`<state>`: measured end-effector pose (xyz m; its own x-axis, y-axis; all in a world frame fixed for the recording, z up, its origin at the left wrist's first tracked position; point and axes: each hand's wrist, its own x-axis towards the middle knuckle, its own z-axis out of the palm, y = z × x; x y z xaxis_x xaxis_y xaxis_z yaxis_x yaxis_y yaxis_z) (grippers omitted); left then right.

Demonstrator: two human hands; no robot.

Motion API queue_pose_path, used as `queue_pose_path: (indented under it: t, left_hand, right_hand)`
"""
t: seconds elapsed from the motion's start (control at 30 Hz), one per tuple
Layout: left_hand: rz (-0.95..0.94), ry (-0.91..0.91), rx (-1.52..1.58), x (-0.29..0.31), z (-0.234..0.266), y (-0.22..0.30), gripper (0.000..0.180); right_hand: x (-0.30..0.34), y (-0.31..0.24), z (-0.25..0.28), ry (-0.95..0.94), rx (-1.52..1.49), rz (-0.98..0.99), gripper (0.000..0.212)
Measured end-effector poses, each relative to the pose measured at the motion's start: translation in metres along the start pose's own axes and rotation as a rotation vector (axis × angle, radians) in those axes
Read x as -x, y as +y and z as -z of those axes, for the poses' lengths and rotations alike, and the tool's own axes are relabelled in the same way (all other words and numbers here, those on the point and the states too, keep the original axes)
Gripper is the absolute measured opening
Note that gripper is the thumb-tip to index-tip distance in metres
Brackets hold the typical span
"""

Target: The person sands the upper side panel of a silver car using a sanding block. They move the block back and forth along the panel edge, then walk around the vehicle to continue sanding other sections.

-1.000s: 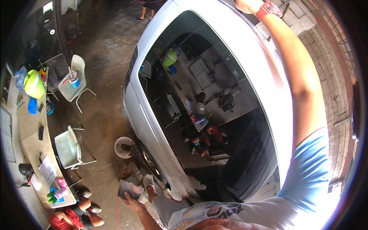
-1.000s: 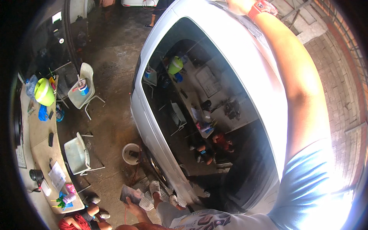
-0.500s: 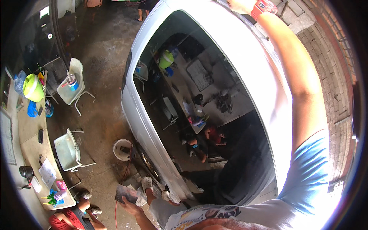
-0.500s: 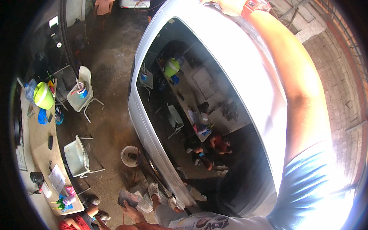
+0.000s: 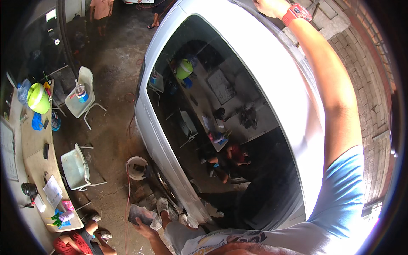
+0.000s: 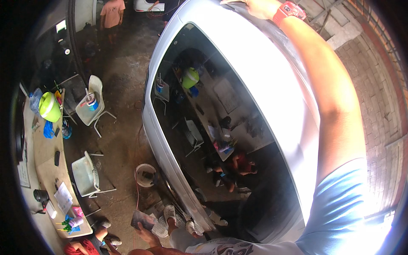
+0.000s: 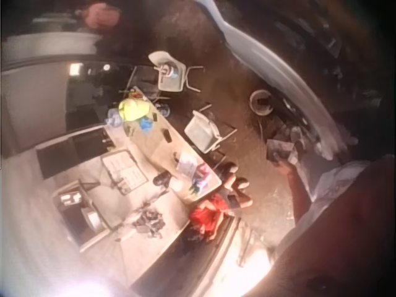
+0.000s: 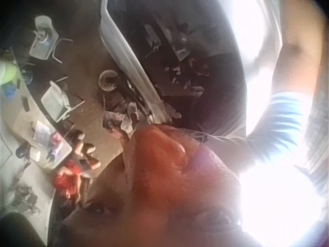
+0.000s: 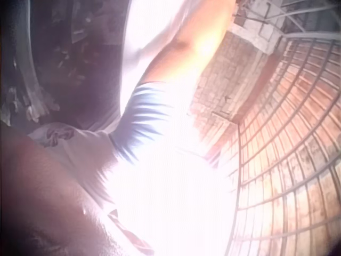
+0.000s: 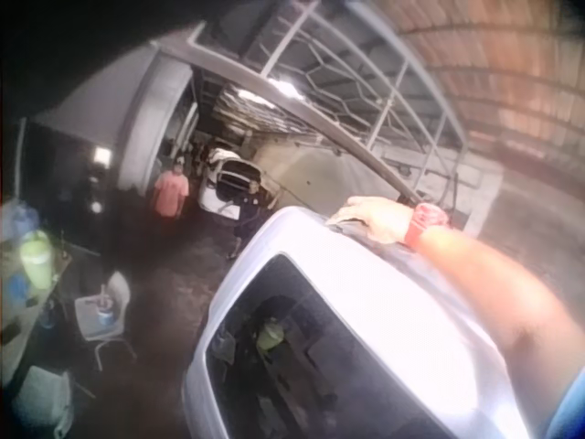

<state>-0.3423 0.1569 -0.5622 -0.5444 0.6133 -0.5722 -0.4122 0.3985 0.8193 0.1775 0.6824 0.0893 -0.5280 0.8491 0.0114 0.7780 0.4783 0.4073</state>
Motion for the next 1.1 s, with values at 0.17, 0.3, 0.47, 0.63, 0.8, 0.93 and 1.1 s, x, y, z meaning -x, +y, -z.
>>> queue_pose_path:
  t: [0.17,0.3,0.47,0.63,0.8,0.93,1.1]
  left_hand:
    - [-0.007,-0.031,-0.049,0.001,-0.009,0.021,0.072]
    - [-0.013,0.018,-0.078,0.003,-0.004,0.013,0.073]
    - [0.012,0.046,-0.181,0.006,-0.02,0.023,0.08]
    - [0.049,0.022,-0.167,0.009,-0.043,0.036,0.083]
    - [0.032,0.094,-0.16,0.005,-0.043,0.026,0.083]
    - [0.011,0.016,-0.076,-0.007,-0.016,0.002,0.079]
    - [0.038,0.087,-0.156,0.0,-0.012,0.027,0.075]
  right_hand:
    - [-0.007,0.05,-0.038,0.057,0.195,0.082,0.057]
    - [-0.023,0.027,-0.038,-0.009,0.042,0.028,0.051]
    - [0.01,0.022,-0.031,0.06,-0.022,0.082,0.045]
    - [0.034,0.01,-0.023,0.062,-0.116,0.133,0.043]
    - [0.043,0.014,-0.028,-0.03,-0.015,0.073,0.071]
    - [0.026,-0.001,0.006,-0.003,-0.095,0.048,0.053]
    - [-0.011,0.048,-0.032,-0.036,0.109,-0.038,0.062]
